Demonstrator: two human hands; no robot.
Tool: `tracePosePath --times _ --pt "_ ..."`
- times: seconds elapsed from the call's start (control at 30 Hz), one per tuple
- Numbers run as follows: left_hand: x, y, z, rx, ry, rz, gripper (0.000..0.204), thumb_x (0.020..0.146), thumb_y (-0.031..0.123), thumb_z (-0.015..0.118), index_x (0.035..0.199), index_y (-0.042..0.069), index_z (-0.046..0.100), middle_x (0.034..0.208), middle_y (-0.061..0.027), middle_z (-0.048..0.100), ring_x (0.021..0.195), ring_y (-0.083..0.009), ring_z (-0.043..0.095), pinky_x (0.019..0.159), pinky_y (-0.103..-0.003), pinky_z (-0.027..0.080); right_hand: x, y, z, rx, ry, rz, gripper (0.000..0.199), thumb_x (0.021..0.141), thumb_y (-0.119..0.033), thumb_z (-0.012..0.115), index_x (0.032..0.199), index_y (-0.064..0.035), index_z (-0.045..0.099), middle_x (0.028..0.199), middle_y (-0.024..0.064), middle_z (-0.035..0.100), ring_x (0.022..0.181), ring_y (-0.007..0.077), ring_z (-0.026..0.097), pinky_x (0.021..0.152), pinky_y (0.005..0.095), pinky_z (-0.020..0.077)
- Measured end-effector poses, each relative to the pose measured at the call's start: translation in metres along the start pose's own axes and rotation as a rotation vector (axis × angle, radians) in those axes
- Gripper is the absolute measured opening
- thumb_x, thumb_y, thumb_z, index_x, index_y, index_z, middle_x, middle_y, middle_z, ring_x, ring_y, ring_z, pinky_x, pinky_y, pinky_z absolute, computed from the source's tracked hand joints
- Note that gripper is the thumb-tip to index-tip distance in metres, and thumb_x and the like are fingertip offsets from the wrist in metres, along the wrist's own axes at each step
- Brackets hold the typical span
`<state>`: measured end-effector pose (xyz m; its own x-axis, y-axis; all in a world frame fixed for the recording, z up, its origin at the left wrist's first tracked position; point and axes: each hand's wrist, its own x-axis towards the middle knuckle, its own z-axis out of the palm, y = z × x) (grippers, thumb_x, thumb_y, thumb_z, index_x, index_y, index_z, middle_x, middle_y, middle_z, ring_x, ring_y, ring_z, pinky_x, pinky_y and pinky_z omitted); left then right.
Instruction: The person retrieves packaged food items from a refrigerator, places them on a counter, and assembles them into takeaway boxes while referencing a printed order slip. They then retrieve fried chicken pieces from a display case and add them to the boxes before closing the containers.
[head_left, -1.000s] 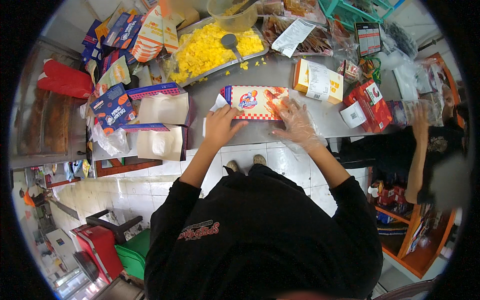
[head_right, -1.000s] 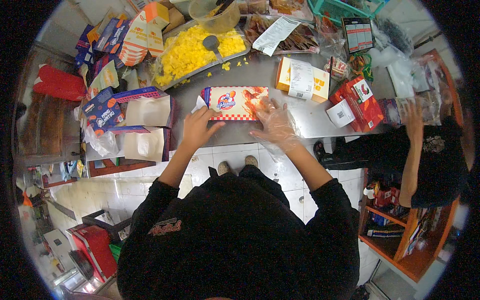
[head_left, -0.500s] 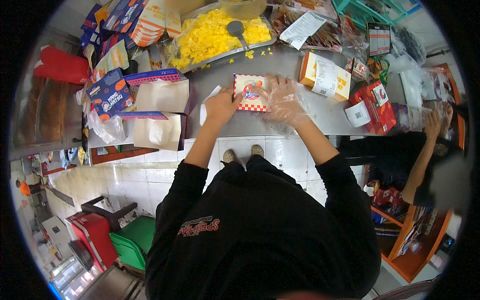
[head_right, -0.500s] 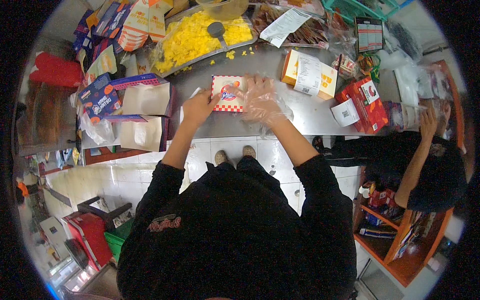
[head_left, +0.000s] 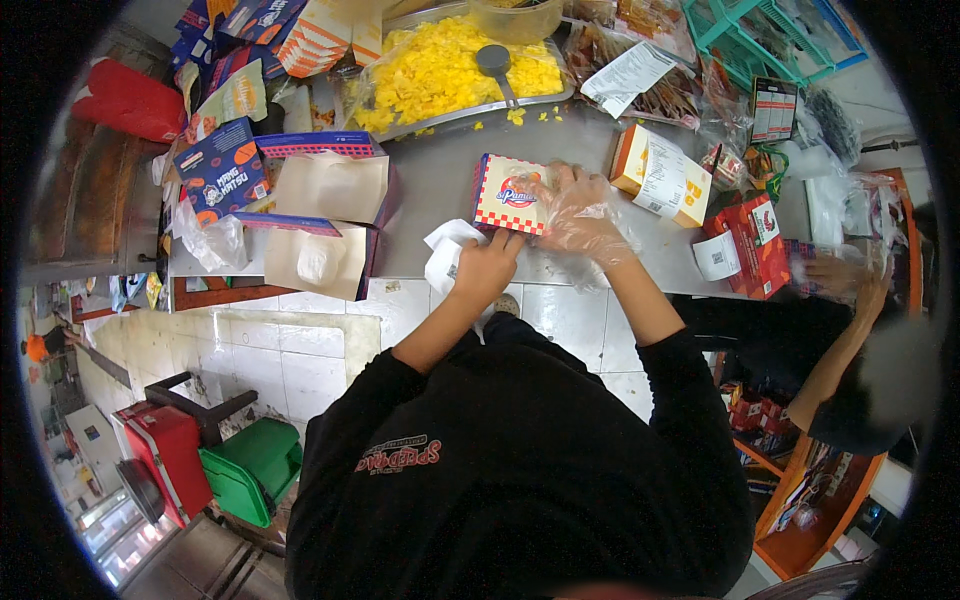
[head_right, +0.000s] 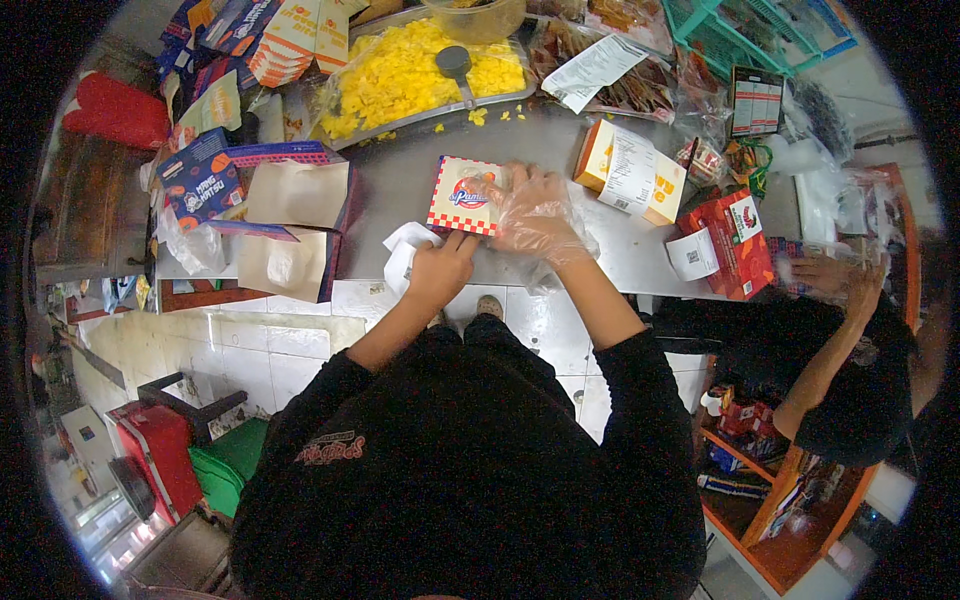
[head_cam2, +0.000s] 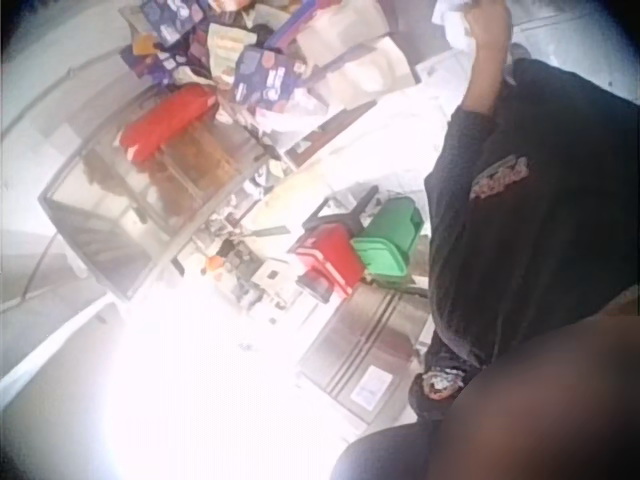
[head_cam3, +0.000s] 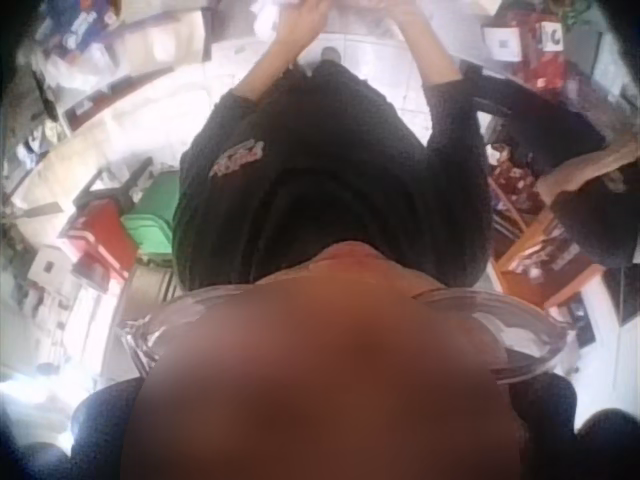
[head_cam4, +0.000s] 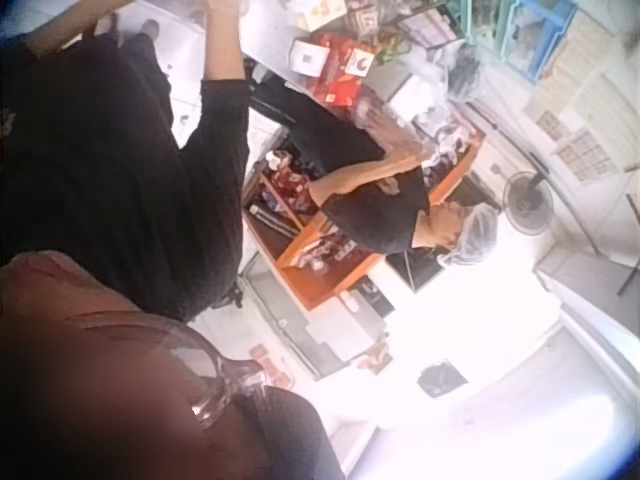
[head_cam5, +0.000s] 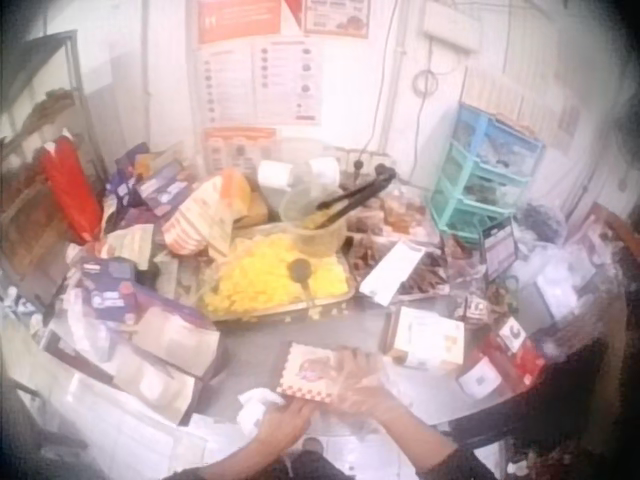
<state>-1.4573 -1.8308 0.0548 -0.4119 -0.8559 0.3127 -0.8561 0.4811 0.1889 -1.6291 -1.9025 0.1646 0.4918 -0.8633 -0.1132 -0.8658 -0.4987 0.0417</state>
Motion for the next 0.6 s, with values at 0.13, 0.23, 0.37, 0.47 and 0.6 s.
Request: tracePosePath --times 0.13,0.23,0.37,0.47,0.6 --pt "-0.009 0.014 -0.032 -0.106 -0.192 -0.130 0.039 0.083 0.021 0.063 0.121 0.016 0.058 0.096 -0.0074 0.063 0.064 -0.0273 0.065 0.061 -0.041 0.051 -0.004 0.000 0.013 0.032 0.102 0.012 0.074 0.074 -0.066 0.064 0.140 -0.0354 0.050 0.135 0.0174 0.047 0.123 0.0345 0.045 0.097 0.0473 0.0356" --pt "-0.012 0.016 -0.081 -0.181 -0.588 -0.459 0.044 0.087 0.030 0.065 0.127 0.015 0.056 0.098 -0.0098 0.067 0.077 -0.0310 0.068 0.069 -0.043 0.053 -0.006 0.006 0.023 0.165 0.158 0.001 0.078 0.072 -0.074 0.061 0.137 -0.0299 0.054 0.136 0.0161 0.048 0.125 0.0355 0.045 0.099 0.0488 0.0350" --pt "0.003 -0.010 -0.149 -0.603 -0.626 -0.197 0.042 0.088 0.027 0.066 0.128 0.018 0.059 0.099 -0.0146 0.071 0.092 -0.0342 0.066 0.081 -0.039 0.052 -0.008 0.056 0.029 0.379 0.423 0.085 0.047 0.085 -0.049 0.061 0.121 -0.0199 0.063 0.117 0.0161 0.062 0.108 0.0345 0.059 0.093 0.0475 0.0443" --pt "0.032 -0.023 -0.170 -1.042 -0.540 -0.166 0.028 0.091 0.006 0.062 0.118 0.009 0.069 0.107 -0.0132 0.070 0.098 -0.0200 0.065 0.087 -0.032 0.048 -0.027 0.141 0.027 0.328 0.852 0.654 0.021 0.086 -0.024 0.058 0.093 -0.0059 0.067 0.097 0.0176 0.067 0.091 0.0358 0.063 0.080 0.0487 0.0507" --pt "0.077 -0.019 -0.146 -1.234 -0.181 -0.239 0.039 0.092 0.006 0.062 0.131 0.006 0.059 0.117 -0.0125 0.061 0.105 -0.0155 0.057 0.089 -0.030 0.045 -0.041 0.265 0.039 0.028 0.172 0.989 0.031 0.089 -0.028 0.054 0.101 -0.0033 0.071 0.096 0.0197 0.071 0.095 0.0359 0.068 0.082 0.0468 0.0527"
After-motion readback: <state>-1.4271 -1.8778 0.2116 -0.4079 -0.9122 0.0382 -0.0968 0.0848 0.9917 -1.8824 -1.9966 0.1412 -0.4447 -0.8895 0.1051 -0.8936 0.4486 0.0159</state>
